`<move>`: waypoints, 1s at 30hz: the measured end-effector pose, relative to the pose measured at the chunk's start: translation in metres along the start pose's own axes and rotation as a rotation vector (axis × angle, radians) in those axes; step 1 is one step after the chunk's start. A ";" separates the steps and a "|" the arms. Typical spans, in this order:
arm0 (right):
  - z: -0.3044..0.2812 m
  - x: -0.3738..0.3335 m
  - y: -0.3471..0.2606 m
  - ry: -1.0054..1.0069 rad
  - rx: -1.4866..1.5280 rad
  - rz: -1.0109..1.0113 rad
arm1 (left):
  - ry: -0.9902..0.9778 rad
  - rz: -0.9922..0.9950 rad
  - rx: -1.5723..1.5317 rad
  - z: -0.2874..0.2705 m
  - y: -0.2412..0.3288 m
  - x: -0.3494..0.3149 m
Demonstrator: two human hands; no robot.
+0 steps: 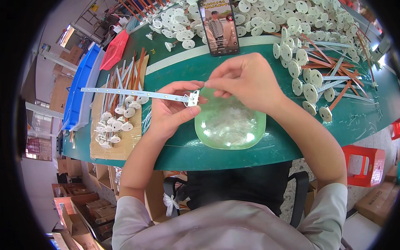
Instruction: The person assembles LED light fixtures by hand at a green workbench. They repeatedly pick up white circular diffusers and attach them to a flexible LED strip, then place the completed units into a green tray. The process involves handling small components and wires in a repetitive assembly line fashion.
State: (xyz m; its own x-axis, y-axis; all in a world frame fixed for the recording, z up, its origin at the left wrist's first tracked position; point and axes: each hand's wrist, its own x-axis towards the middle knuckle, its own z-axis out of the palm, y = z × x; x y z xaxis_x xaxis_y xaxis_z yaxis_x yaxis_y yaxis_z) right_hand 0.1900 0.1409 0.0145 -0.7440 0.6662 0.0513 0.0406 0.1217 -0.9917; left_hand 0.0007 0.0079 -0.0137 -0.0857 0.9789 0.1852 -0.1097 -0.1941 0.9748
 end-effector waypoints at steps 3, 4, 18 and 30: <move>0.000 -0.001 -0.001 0.012 0.009 -0.014 | -0.073 0.030 0.024 -0.001 -0.003 -0.001; 0.000 -0.002 -0.002 0.006 -0.004 -0.012 | -0.108 0.047 0.034 -0.002 -0.005 -0.001; 0.004 -0.005 0.004 0.005 -0.232 -0.194 | -0.163 0.106 0.273 -0.001 -0.006 -0.003; 0.003 0.000 0.010 -0.030 -0.265 -0.262 | -0.058 0.059 0.282 0.006 0.003 -0.003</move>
State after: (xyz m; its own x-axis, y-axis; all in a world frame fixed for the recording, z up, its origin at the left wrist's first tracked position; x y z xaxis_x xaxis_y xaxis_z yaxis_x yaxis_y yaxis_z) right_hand 0.1885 0.1400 0.0040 -0.7713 0.5655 0.2920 0.0145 0.4742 -0.8803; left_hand 0.0061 0.0043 -0.0104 -0.0257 0.9700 0.2417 0.1742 -0.2337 0.9566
